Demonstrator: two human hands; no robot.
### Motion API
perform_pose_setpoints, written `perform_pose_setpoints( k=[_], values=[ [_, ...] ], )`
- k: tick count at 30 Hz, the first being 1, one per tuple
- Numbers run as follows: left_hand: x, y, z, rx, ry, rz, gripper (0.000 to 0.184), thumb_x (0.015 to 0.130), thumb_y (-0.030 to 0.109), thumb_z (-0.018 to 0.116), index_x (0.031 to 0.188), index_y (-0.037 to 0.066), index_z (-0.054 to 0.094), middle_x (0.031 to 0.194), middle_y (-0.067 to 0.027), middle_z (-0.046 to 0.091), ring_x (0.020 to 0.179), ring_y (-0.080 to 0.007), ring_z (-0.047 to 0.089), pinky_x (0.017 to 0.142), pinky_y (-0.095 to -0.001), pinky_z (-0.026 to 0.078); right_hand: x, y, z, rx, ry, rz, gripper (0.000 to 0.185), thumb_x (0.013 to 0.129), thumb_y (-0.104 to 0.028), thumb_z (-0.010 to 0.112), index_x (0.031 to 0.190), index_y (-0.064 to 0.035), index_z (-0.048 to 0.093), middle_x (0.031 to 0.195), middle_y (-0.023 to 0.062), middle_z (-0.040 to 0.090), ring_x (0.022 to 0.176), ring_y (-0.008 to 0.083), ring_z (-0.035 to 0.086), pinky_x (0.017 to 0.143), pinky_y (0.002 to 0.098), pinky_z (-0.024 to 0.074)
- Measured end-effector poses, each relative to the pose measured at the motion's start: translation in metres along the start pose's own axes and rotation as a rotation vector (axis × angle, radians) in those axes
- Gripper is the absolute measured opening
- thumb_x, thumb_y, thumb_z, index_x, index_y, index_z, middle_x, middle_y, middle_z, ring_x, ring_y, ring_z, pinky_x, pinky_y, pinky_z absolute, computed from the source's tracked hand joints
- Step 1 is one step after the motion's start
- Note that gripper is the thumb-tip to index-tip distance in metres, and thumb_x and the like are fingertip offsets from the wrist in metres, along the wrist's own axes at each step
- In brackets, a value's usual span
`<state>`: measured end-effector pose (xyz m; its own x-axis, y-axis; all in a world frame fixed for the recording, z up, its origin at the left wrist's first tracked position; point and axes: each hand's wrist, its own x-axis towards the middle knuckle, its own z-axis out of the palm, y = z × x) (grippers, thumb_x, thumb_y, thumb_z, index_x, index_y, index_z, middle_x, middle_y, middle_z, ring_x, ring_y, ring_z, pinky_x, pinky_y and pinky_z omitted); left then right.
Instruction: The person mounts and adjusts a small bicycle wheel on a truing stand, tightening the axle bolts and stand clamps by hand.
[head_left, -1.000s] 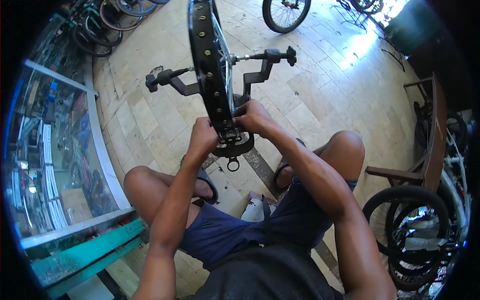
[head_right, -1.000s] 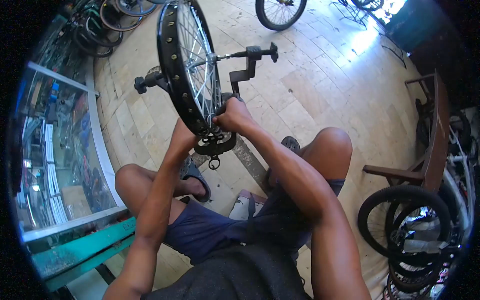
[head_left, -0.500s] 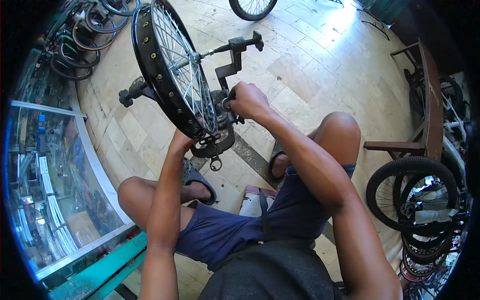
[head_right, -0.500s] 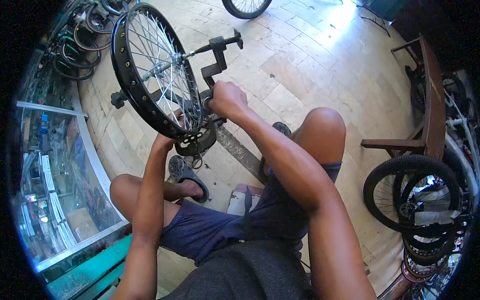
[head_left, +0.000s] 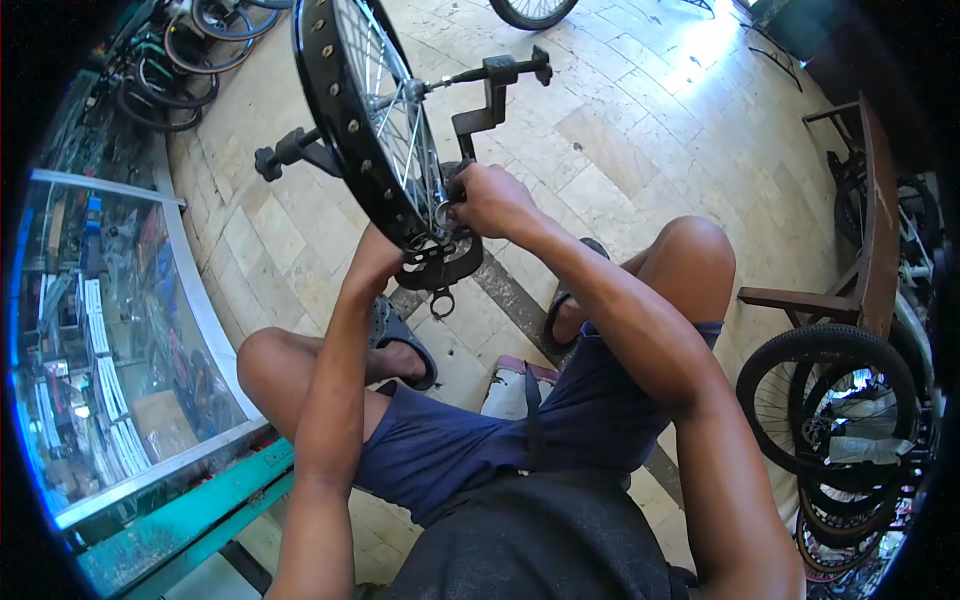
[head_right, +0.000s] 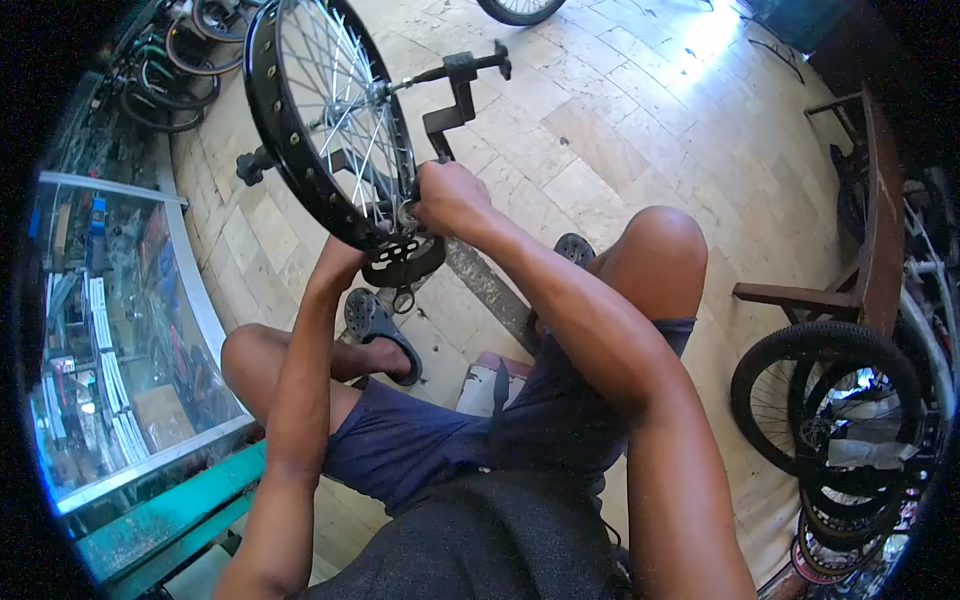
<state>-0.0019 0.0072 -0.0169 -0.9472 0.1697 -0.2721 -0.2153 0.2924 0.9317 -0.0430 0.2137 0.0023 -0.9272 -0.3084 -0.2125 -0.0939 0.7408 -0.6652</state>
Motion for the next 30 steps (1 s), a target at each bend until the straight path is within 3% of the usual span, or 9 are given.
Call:
perform_pose_setpoints(
  k=[4,6,9,13,16,19,22,27,30],
  values=[
    [-0.014,0.03,0.008,0.045,0.085,-0.018,0.028,0.087,0.012,0.073,0.112,0.001,0.069,0.092,0.0003,0.065,0.08,-0.0097,0.059,0.065,-0.0274,0.048,0.006,0.005,0.014,0.038,0.026,0.01,0.029,0.079,-0.024,0.079,0.096,-0.0012,0.074,0.099,0.0253,0.073,0.099,0.0409,0.07,0.087,0.0483,0.0558],
    [-0.011,0.027,0.005,0.092,0.094,-0.039,0.028,0.086,0.024,0.08,0.097,0.0,0.074,0.083,-0.0008,0.067,0.077,-0.0097,0.059,0.065,-0.0296,0.048,0.009,0.004,0.018,0.066,0.006,0.007,0.032,0.079,-0.027,0.081,0.096,-0.0012,0.074,0.099,0.0254,0.073,0.1,0.0409,0.07,0.086,0.0484,0.0558],
    [-0.012,0.026,-0.002,-0.103,0.021,-0.174,0.023,0.089,0.023,0.077,0.095,0.002,0.075,0.08,-0.0002,0.068,0.071,-0.0097,0.06,0.06,-0.0287,0.047,0.005,-0.002,0.02,0.1,0.02,0.015,0.036,0.079,-0.033,0.083,0.095,-0.0011,0.074,0.097,0.0254,0.073,0.098,0.0405,0.07,0.086,0.0487,0.0556],
    [-0.014,0.025,0.007,-0.177,0.052,-0.055,0.021,0.09,0.023,0.076,0.098,0.003,0.076,0.08,0.0005,0.069,0.066,-0.009,0.061,0.054,-0.0268,0.044,0.0,-0.008,0.019,0.196,0.054,0.028,0.034,0.08,-0.031,0.082,0.094,-0.0003,0.076,0.093,0.0255,0.073,0.094,0.041,0.071,0.084,0.0475,0.0555],
    [-0.014,0.024,0.008,-0.348,0.022,-0.209,0.016,0.092,0.023,0.074,0.099,0.009,0.069,0.075,0.0048,0.058,0.057,-0.0064,0.047,0.047,-0.0245,0.032,-0.001,-0.012,0.022,0.244,0.056,0.043,0.033,0.08,-0.029,0.081,0.094,0.0003,0.076,0.092,0.0253,0.073,0.092,0.041,0.071,0.083,0.0462,0.0555],
    [-0.011,0.022,0.008,-0.307,0.016,-0.213,0.019,0.093,0.024,0.073,0.103,0.008,0.07,0.077,0.0049,0.061,0.059,-0.0051,0.048,0.049,-0.0234,0.033,-0.003,-0.016,0.021,0.261,0.081,0.053,0.033,0.08,-0.029,0.081,0.094,0.0006,0.077,0.09,0.0244,0.073,0.09,0.0394,0.072,0.082,0.0447,0.0557],
    [-0.013,0.024,0.015,-0.257,0.123,-0.166,0.024,0.088,0.02,0.078,0.102,0.001,0.075,0.085,-0.004,0.073,0.072,-0.0112,0.068,0.058,-0.0266,0.051,0.0,-0.01,0.017,0.353,0.041,0.054,0.034,0.08,-0.029,0.082,0.096,0.0006,0.077,0.086,0.0224,0.074,0.085,0.0352,0.073,0.081,0.0423,0.0562],
    [-0.019,0.027,0.016,-0.129,0.185,-0.095,0.031,0.086,0.024,0.082,0.103,0.0,0.075,0.088,-0.0058,0.074,0.073,-0.0124,0.069,0.062,-0.0274,0.053,0.008,0.006,0.022,0.647,-0.115,0.12,0.031,0.079,-0.023,0.085,0.096,0.0011,0.078,0.082,0.0166,0.075,0.071,0.0233,0.072,0.071,0.0363,0.0555],
    [-0.022,0.042,0.014,-0.126,0.203,-0.146,0.036,0.083,0.028,0.085,0.103,-0.001,0.075,0.087,-0.0064,0.075,0.072,-0.0123,0.068,0.063,-0.0273,0.053,0.001,-0.001,0.016,0.492,-0.017,0.079,0.028,0.079,-0.02,0.085,0.095,0.0019,0.078,0.077,0.0151,0.074,0.065,0.0202,0.07,0.065,0.0353,0.0542]
  ],
)
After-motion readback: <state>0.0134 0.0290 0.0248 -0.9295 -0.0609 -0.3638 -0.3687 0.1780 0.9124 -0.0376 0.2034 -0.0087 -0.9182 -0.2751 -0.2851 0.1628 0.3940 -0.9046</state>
